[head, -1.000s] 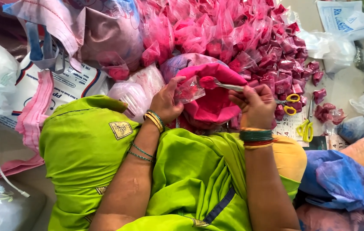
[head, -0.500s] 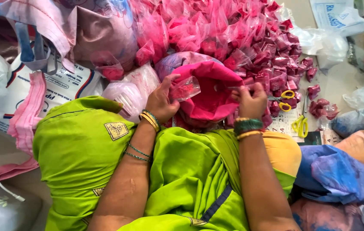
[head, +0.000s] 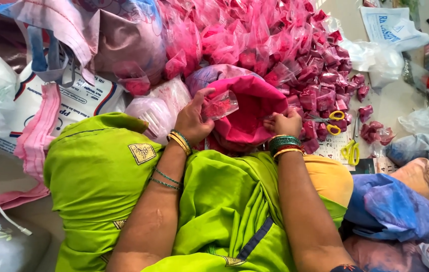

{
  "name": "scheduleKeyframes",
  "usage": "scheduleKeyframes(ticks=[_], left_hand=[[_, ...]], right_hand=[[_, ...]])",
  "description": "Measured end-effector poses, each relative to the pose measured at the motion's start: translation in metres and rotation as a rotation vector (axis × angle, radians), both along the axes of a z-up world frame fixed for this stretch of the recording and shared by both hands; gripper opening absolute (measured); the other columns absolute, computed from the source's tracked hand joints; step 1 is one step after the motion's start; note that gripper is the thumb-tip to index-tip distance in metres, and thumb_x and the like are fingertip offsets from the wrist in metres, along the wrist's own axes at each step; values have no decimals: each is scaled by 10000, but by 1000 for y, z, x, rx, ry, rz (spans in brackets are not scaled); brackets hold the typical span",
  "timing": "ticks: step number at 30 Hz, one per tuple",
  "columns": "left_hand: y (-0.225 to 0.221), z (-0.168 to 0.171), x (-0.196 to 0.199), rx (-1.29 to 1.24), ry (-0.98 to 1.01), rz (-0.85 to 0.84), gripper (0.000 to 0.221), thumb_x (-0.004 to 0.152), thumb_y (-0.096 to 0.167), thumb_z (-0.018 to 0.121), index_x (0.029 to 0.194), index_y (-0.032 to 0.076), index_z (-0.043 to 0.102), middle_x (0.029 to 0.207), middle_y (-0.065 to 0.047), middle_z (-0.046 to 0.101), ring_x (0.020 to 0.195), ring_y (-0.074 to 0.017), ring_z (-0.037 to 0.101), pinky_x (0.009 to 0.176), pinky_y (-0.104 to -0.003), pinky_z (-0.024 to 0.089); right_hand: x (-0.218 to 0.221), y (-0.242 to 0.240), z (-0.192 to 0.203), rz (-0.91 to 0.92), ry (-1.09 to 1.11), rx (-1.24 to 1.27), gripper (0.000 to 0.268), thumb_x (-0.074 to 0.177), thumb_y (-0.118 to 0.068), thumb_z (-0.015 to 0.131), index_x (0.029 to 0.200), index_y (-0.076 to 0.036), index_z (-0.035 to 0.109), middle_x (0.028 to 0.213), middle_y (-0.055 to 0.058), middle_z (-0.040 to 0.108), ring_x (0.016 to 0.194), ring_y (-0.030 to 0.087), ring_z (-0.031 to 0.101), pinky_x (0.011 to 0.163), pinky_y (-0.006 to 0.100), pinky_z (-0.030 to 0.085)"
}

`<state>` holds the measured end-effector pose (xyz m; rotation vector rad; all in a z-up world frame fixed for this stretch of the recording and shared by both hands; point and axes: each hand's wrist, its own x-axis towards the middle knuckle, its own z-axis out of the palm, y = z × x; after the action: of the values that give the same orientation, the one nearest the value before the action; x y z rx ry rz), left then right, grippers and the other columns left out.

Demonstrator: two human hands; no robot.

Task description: The person packages pink powder into small plastic bags using a spoon.

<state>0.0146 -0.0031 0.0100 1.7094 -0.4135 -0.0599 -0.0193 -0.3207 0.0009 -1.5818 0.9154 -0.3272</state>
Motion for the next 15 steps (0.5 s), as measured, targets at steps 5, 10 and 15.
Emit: scheduleKeyframes(ticks=[5,10,15], left_hand=[[0,7,-1,25,66,-18,745,766,57,706,1441,264,469,960,-70,655,779,-262,716,724,-387,581],[0,7,-1,22,26,-10,745,764,52,713,1437,259,471,950,-62,659,807,-250,720,730,-377,583],[-1,1,0,44,3,4,754,761,59,728,1440,260,469,973,-80,658,817,-269,715,736,-390,583]], right_hand=[[-5,-19,-12,-61,-93,192,129,886,129,552,922,10,521,834,183,659,646,323,721,589,455,677],[-14,-14,11,-63,-113,313,104,911,99,589,895,28,514,831,179,656,682,334,743,634,481,699],[-24,11,54,-22,-255,365,121,909,91,607,892,1,528,816,169,677,682,343,741,637,479,682]])
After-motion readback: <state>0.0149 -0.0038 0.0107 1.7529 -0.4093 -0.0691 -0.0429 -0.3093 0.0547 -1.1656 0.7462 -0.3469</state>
